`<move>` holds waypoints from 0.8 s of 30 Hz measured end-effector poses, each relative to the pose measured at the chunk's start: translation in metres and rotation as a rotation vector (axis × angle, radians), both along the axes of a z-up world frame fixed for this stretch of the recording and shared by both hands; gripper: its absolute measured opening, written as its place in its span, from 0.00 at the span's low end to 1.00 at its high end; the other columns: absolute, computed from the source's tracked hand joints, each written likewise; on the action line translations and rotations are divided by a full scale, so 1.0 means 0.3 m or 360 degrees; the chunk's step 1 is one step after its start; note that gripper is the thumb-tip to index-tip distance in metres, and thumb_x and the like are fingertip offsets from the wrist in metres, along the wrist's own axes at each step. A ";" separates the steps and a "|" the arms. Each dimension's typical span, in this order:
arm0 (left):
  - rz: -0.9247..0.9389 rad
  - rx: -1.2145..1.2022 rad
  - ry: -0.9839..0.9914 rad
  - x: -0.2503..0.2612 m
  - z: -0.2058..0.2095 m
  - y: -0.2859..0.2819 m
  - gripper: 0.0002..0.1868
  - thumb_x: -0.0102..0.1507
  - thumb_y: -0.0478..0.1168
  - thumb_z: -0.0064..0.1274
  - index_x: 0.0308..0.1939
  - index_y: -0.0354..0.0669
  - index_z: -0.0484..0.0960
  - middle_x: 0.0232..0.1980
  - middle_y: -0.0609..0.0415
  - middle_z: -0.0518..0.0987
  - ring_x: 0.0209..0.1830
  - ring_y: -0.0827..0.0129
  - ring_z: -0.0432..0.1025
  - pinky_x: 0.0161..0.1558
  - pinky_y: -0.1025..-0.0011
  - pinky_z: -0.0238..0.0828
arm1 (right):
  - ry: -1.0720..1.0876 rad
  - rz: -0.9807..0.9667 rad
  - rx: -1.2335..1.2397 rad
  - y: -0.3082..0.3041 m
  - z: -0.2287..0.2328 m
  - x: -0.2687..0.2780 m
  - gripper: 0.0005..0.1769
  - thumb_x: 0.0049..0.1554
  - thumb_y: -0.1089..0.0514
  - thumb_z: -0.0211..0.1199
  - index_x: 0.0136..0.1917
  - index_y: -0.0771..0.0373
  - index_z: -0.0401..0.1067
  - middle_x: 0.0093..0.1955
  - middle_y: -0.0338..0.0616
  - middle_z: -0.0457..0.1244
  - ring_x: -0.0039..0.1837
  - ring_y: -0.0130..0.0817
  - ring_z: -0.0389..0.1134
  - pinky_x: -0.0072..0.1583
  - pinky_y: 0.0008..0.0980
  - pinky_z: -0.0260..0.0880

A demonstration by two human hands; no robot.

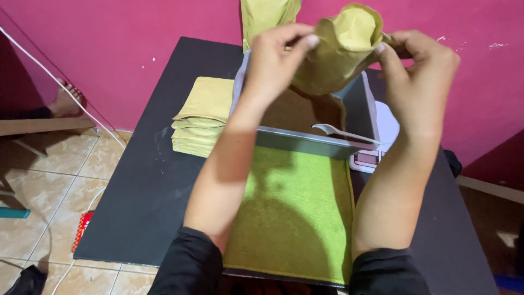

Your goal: Preparing and opening coffee bags at a packaging station, using a shaping tool to open them.

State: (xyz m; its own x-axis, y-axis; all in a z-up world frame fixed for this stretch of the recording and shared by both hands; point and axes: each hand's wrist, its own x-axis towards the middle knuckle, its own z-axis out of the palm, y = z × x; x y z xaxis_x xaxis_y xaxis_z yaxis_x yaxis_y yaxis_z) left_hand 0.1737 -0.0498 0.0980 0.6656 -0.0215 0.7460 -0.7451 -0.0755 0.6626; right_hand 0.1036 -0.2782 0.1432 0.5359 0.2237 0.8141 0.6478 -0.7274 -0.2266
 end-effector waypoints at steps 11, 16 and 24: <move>0.0174 0.0020 -0.0076 0.013 0.005 0.035 0.06 0.64 0.42 0.58 0.41 0.48 0.88 0.38 0.62 0.87 0.36 0.81 0.78 0.40 0.79 0.76 | 0.0066 0.0027 0.0072 -0.018 -0.012 0.018 0.03 0.72 0.69 0.67 0.56 0.70 0.81 0.48 0.48 0.72 0.50 0.33 0.73 0.50 0.33 0.72; 0.0142 0.0136 -0.0194 0.026 -0.034 -0.049 0.05 0.64 0.37 0.55 0.40 0.48 0.87 0.39 0.62 0.88 0.38 0.77 0.80 0.44 0.76 0.78 | 0.0012 0.0116 0.0063 0.079 -0.013 0.015 0.07 0.67 0.71 0.62 0.52 0.70 0.80 0.45 0.46 0.72 0.46 0.29 0.70 0.47 0.31 0.71; 0.0064 0.0048 0.0025 0.013 -0.022 0.004 0.07 0.64 0.40 0.57 0.43 0.46 0.87 0.41 0.59 0.87 0.40 0.76 0.78 0.43 0.77 0.74 | 0.0064 0.0076 0.0192 0.074 -0.018 0.033 0.06 0.66 0.69 0.63 0.51 0.65 0.80 0.45 0.42 0.72 0.47 0.26 0.71 0.47 0.28 0.69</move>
State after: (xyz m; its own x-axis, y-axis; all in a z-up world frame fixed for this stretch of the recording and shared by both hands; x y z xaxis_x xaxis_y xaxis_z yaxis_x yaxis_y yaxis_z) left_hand 0.1777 -0.0485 0.0915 0.6778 -0.0167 0.7351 -0.7308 -0.1252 0.6710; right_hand 0.1136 -0.2561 0.1377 0.5598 0.1514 0.8147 0.6696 -0.6618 -0.3371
